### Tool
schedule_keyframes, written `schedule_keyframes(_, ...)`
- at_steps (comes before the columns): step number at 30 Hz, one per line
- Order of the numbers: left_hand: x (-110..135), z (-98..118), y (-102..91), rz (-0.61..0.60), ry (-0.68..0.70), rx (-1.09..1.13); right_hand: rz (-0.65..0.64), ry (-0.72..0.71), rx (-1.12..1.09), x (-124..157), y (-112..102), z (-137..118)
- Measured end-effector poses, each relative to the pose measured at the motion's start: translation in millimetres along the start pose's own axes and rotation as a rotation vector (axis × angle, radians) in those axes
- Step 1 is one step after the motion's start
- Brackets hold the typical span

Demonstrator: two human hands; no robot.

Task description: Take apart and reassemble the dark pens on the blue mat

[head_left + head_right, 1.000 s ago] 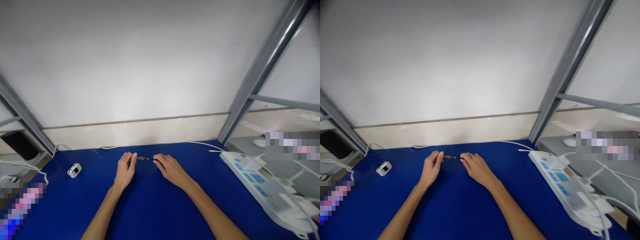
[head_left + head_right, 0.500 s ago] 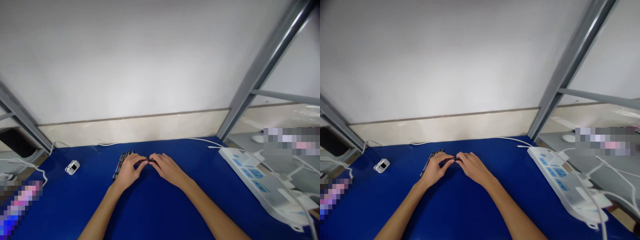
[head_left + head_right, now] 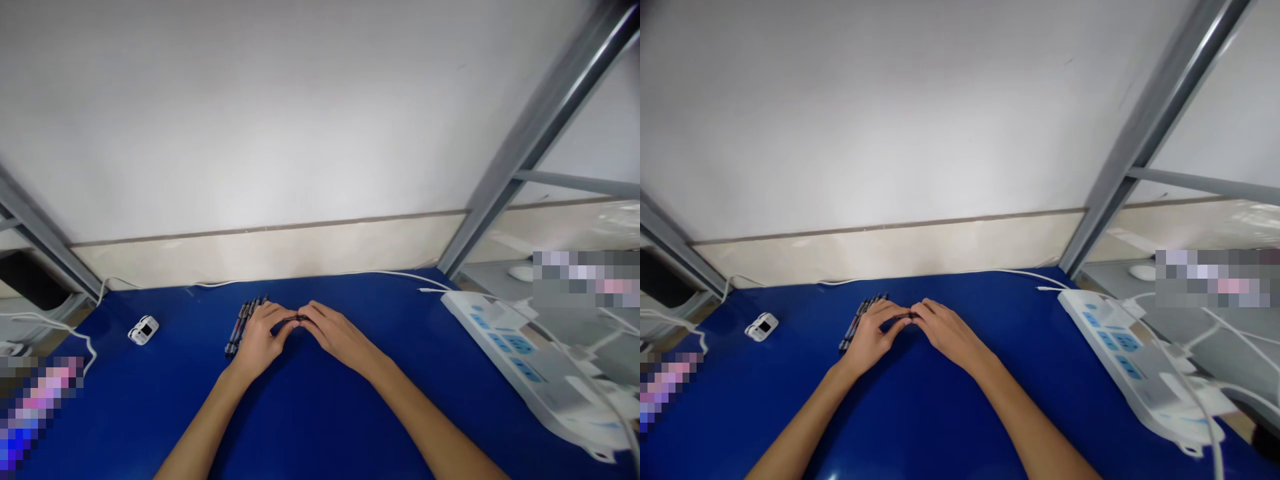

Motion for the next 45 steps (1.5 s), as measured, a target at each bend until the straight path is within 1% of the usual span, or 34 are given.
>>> schedule_keyframes(3, -0.5, -2.4, -1.7, 0.027, 0.006, -0.006, 0.016, 0.067, -0.065, 1.3, -1.6, 2.2)
schedule_keyframes(7, -0.4, -4.2, -3.0, 0.039, 0.015, -0.025, 0.004, 0.027, -0.04, 0.9, -1.5, -0.2)
schedule_keyframes(10, 0.3, -4.4, -2.9, 0.043, 0.028, -0.054, 0.021, 0.068, -0.071, 1.0, -1.4, 3.3)
schedule_keyframes(15, 1.0, -5.5, -2.0, 0.049, 0.035, -0.075, -0.016, 0.042, -0.041, 1.6, 2.8, 2.7)
schedule_keyframes(17, 1.0, -6.0, -1.8, 0.051, 0.037, -0.082, 0.001, 0.068, -0.064, 1.6, 1.9, 4.1)
schedule_keyframes(21, 2.0, -5.8, -1.2, 0.058, 0.048, -0.083, -0.018, 0.073, -0.071, 1.5, 1.6, 3.3)
schedule_keyframes(25, 3.0, -5.3, -0.2, 0.056, 0.067, -0.091, -0.003, 0.108, -0.101, 0.9, -0.5, 4.1)
schedule_keyframes(33, 2.6, -5.1, -0.9, 0.059, 0.081, -0.124, -0.022, 0.122, -0.088, 1.0, 3.0, 7.8)
schedule_keyframes(38, 2.0, -2.2, -2.9, 0.072, 0.083, -0.143, 0.008, 0.144, -0.108, 0.0, 0.0, 9.5)
schedule_keyframes(41, 1.7, -1.5, -2.8, 0.072, 0.093, -0.146, -0.008, 0.154, -0.115, -0.2, -0.6, 9.3)
schedule_keyframes(45, 1.7, -0.7, -2.4, 0.061, 0.088, -0.152, 0.049, 0.162, -0.199, -1.0, -3.8, 8.5)
Point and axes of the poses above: each hand's wrist, its own x-axis away from the middle knuckle, its own y-axis out of the palm, z = x × y, the point moved 6 cm from there along -x, towards the middle knuckle, and after that the axes turned 5 degrees about z, right-handed, at the moved point
